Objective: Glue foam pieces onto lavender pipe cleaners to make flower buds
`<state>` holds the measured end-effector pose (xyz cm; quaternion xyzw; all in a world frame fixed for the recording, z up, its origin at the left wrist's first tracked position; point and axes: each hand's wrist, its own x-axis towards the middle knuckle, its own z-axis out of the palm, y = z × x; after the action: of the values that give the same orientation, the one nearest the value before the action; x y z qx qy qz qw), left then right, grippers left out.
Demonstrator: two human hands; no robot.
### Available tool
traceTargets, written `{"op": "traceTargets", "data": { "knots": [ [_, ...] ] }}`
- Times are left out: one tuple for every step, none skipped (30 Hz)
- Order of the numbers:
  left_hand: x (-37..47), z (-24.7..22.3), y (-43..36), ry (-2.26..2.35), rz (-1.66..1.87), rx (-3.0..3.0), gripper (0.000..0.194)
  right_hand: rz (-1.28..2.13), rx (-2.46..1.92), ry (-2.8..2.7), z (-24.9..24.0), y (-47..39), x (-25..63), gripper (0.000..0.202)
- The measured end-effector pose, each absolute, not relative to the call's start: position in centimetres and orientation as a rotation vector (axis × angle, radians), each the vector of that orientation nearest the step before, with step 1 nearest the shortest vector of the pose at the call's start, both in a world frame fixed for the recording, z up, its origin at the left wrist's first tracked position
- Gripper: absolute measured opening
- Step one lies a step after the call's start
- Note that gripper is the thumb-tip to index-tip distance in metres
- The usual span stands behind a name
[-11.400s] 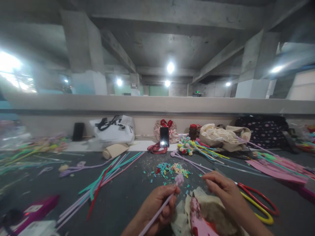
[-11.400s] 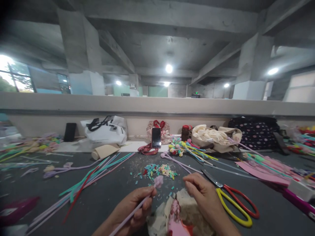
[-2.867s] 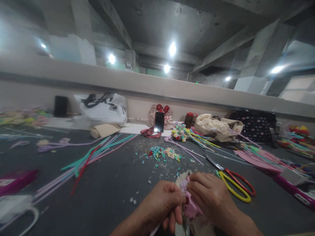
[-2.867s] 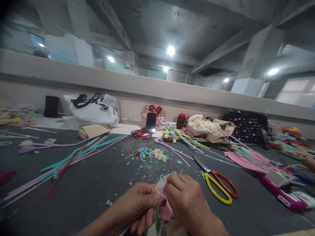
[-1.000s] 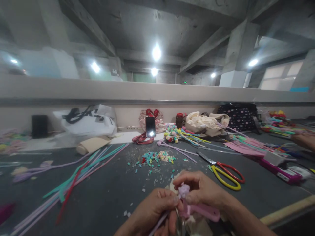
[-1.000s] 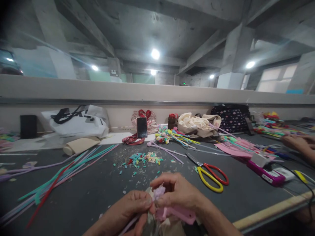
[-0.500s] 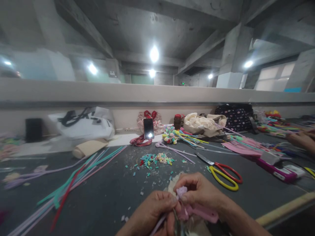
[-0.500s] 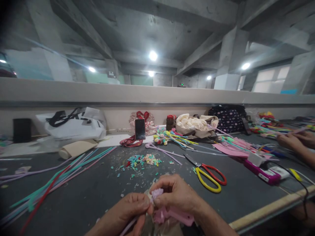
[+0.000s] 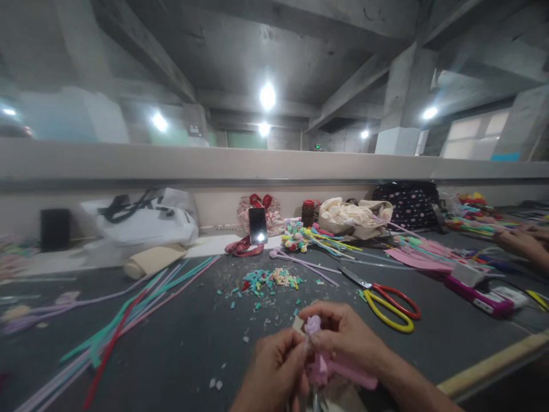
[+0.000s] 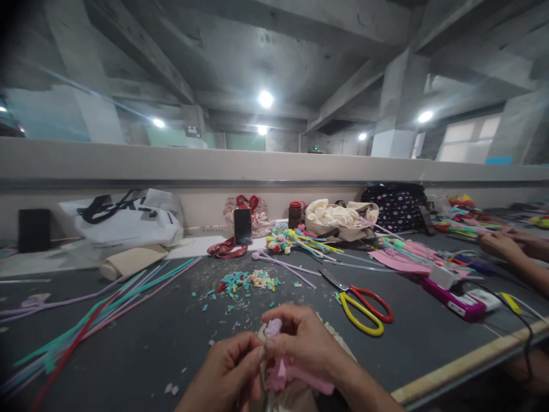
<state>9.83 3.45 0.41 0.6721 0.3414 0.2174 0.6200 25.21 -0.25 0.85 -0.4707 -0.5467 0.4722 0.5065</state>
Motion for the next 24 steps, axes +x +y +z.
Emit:
{"op": "traceTargets", "data": {
  "knots": [
    [9.8,0.4,3.5,0.785,0.505,1.567,0.040,1.128,-1.133,-1.312,0.9,-0.3,25.2,0.031],
    [9.8,0.4,3.5,0.784,0.514,1.583,0.039,1.120,-1.134,-1.307,0.9,-0.3,25.1,0.028],
    [9.7,0.5,3.5,0.784,0.526,1.597,0.039,1.115,-1.135,-1.303,0.9,-0.4,25.1,0.026],
    [9.7,0.5,3.4,0.787,0.535,1.609,0.038,1.116,-1.134,-1.301,0.9,-0.4,25.2,0.026],
    [9.7,0.5,3.4,0.793,0.541,1.617,0.038,1.121,-1.132,-1.301,0.9,-0.4,25.2,0.025],
    [9.7,0.5,3.4,0.800,0.541,1.621,0.038,1.123,-1.129,-1.299,0.8,-0.5,25.2,0.023],
    [9.7,0.5,3.4,0.805,0.538,1.619,0.038,1.126,-1.127,-1.301,0.8,-0.5,25.2,0.022],
    [9.8,0.5,3.3,0.806,0.535,1.610,0.037,1.126,-1.127,-1.303,0.9,-0.5,25.2,0.020],
    [9.8,0.4,3.3,0.805,0.532,1.595,0.037,1.125,-1.127,-1.304,0.9,-0.5,25.1,0.019],
    [9.8,0.4,3.3,0.802,0.529,1.576,0.037,1.124,-1.129,-1.305,1.0,-0.4,25.1,0.018],
    [9.8,0.3,3.4,0.798,0.525,1.554,0.038,1.125,-1.131,-1.305,1.0,-0.4,25.2,0.019],
    [9.9,0.3,3.4,0.793,0.518,1.528,0.038,1.128,-1.135,-1.310,1.1,-0.4,25.2,0.021],
    [9.9,0.3,3.4,0.787,0.506,1.494,0.038,1.132,-1.139,-1.315,1.2,-0.3,25.3,0.024],
    [10.0,0.3,3.4,0.778,0.490,1.453,0.038,1.139,-1.140,-1.312,1.4,-0.3,25.5,0.029],
    [10.0,0.4,3.5,0.769,0.472,1.406,0.038,1.151,-1.137,-1.297,1.5,-0.2,25.7,0.033],
    [10.0,0.4,3.5,0.761,0.456,1.358,0.038,1.165,-1.131,-1.275,1.6,-0.2,25.9,0.036],
    [10.0,0.5,3.6,0.755,0.444,1.313,0.038,1.181,-1.121,-1.249,1.7,-0.2,26.2,0.036],
    [10.0,0.5,3.7,0.747,0.433,1.276,0.037,1.194,-1.111,-1.222,1.8,-0.1,26.4,0.033],
    [10.0,0.5,3.8,0.735,0.425,1.247,0.037,1.205,-1.102,-1.199,1.8,-0.1,26.6,0.031],
    [9.9,0.5,3.9,0.719,0.416,1.224,0.037,1.211,-1.095,-1.186,1.7,0.0,26.7,0.030],
    [9.9,0.5,4.0,0.696,0.402,1.204,0.037,1.215,-1.090,-1.180,1.6,0.1,26.8,0.030],
    [9.8,0.5,4.1,0.666,0.386,1.180,0.038,1.220,-1.084,-1.176,1.5,0.1,26.8,0.030],
    [9.7,0.5,4.1,0.632,0.365,1.154,0.038,1.226,-1.080,-1.173,1.4,0.2,26.8,0.030],
    [9.6,0.4,4.1,0.601,0.342,1.128,0.038,1.232,-1.075,-1.174,1.3,0.2,26.7,0.029]
  ]
}}
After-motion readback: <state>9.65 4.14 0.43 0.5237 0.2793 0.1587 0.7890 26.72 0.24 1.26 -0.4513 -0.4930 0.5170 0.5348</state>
